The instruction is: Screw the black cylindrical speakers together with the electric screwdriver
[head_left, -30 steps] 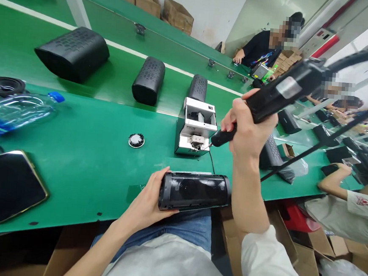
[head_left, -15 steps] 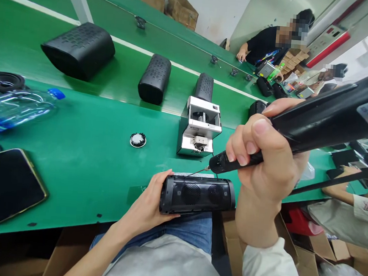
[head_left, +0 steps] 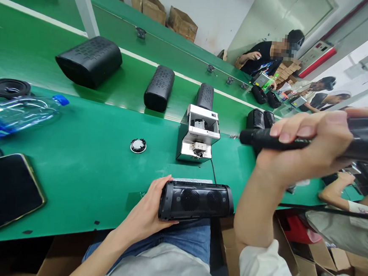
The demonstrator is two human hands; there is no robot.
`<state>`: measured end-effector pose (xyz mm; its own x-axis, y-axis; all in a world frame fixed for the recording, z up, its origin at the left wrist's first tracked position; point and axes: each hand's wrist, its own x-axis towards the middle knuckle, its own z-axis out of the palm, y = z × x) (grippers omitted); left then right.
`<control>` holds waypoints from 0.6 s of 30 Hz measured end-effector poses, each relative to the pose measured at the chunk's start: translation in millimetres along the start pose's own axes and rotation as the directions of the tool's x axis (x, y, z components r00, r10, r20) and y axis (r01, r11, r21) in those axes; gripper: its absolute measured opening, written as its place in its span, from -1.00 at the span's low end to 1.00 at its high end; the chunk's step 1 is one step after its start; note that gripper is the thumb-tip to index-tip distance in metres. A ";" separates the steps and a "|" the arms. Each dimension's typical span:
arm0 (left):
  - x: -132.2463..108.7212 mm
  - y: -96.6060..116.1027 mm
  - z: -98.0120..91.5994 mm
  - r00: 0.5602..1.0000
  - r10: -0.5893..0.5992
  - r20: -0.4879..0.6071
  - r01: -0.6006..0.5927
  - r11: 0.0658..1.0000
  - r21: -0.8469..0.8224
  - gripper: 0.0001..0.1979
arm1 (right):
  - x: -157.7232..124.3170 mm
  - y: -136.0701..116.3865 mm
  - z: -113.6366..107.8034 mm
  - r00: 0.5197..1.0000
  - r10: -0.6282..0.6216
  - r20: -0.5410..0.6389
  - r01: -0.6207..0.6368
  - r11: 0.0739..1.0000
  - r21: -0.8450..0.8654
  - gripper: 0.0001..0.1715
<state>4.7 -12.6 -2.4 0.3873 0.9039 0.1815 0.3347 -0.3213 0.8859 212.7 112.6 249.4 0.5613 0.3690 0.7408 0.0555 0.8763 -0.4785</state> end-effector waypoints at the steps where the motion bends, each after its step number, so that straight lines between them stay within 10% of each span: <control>1: -0.1 -0.1 0.0 1.000 0.000 0.000 0.000 1.000 0.002 0.23 | 6.4 15.5 -1.8 0.997 -0.071 -0.034 0.070 0.997 -0.025 -0.83; 5: -0.1 -0.7 0.1 1.000 -0.007 -0.003 0.007 1.000 -0.004 0.22 | 26.6 52.9 -18.0 0.995 -0.064 0.074 0.072 0.990 -0.120 -0.83; 12: 1.6 -2.6 -0.4 1.000 -0.012 0.003 0.012 1.000 -0.006 0.22 | 12.7 5.7 -21.0 0.971 0.052 0.233 -0.045 0.998 -0.036 -0.81; 18: 1.4 -3.8 -0.4 1.000 -0.004 0.011 0.004 1.000 -0.005 0.21 | -19.0 36.8 -9.9 0.918 0.173 0.356 -0.155 0.985 -0.080 -0.76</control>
<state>3.6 -10.0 -5.4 0.3953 0.9020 0.1736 0.3319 -0.3165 0.8887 212.3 134.8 213.0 0.2312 0.6009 0.7652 0.0336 0.7811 -0.6235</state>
